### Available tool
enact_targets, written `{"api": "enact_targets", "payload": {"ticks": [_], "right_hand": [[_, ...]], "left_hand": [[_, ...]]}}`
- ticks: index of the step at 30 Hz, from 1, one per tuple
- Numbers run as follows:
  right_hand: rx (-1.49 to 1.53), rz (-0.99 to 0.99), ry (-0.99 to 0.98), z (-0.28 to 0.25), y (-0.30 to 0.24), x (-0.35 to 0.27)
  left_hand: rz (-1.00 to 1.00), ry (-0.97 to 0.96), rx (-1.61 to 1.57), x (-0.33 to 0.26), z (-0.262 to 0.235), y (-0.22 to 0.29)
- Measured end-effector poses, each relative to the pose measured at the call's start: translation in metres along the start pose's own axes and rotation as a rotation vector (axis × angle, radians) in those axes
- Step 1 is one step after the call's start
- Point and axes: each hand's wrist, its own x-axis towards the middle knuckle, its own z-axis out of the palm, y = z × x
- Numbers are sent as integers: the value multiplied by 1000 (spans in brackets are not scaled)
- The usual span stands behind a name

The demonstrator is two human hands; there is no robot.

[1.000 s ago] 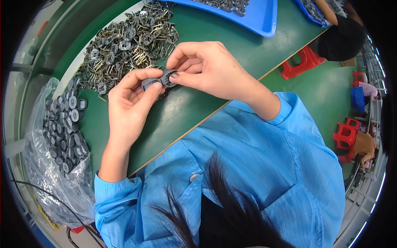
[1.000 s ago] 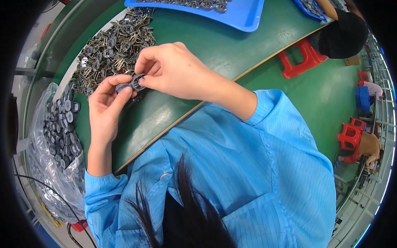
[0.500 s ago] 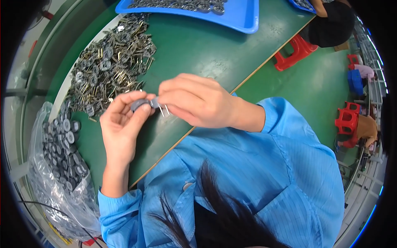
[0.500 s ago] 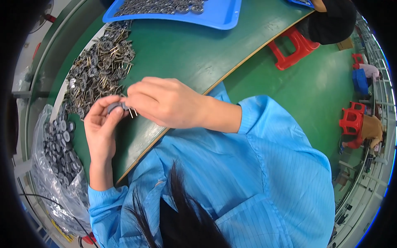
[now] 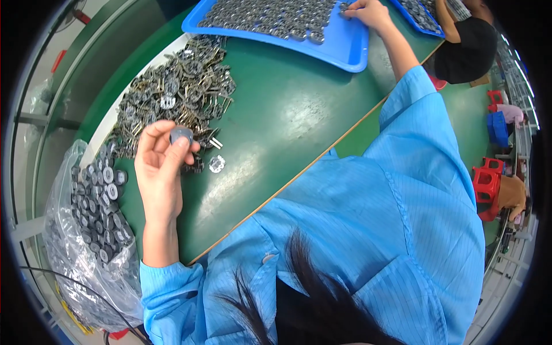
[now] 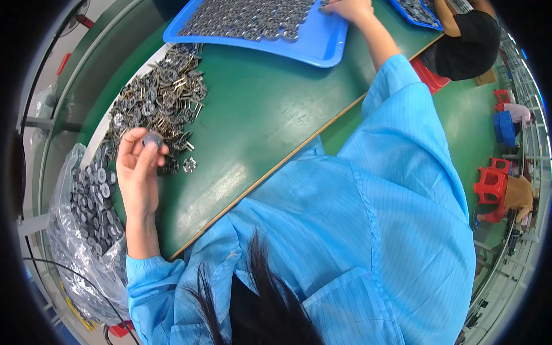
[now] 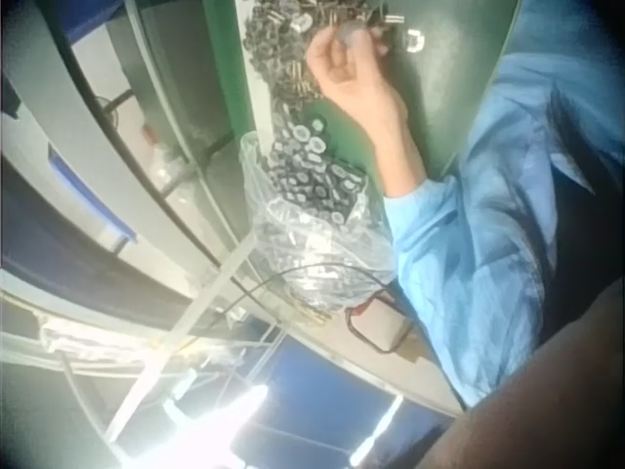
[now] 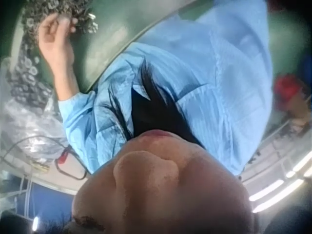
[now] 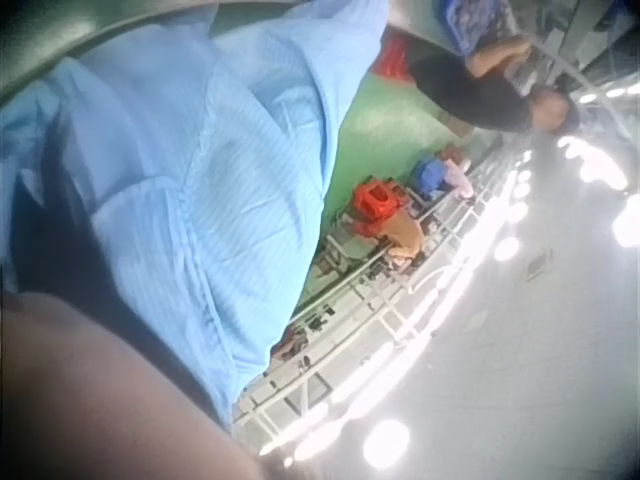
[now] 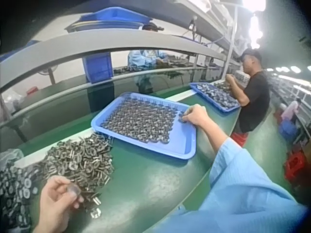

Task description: The person assembles small metal contacts into a plastic housing by hand, taking the parts from a plastic tray at a factory workbench.

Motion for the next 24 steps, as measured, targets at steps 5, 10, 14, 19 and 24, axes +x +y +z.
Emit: {"api": "enact_targets", "payload": {"ticks": [5,10,14,19,24], "right_hand": [[-161,-63,157,7,-2,8],[386,-513,148,22,-95,-59],[451,-943,-221,43,-161,-160],[325,-1113,-101,69,-155,-190],[236,-707,-297,34,-133,-217]], "left_hand": [[27,44,-6,2,-4,2],[37,-4,23,0,-4,-3],[51,4,61,-4,3,-1],[103,-89,154,-8,7,-4],[259,-104,403,-9,8,-4]]}}
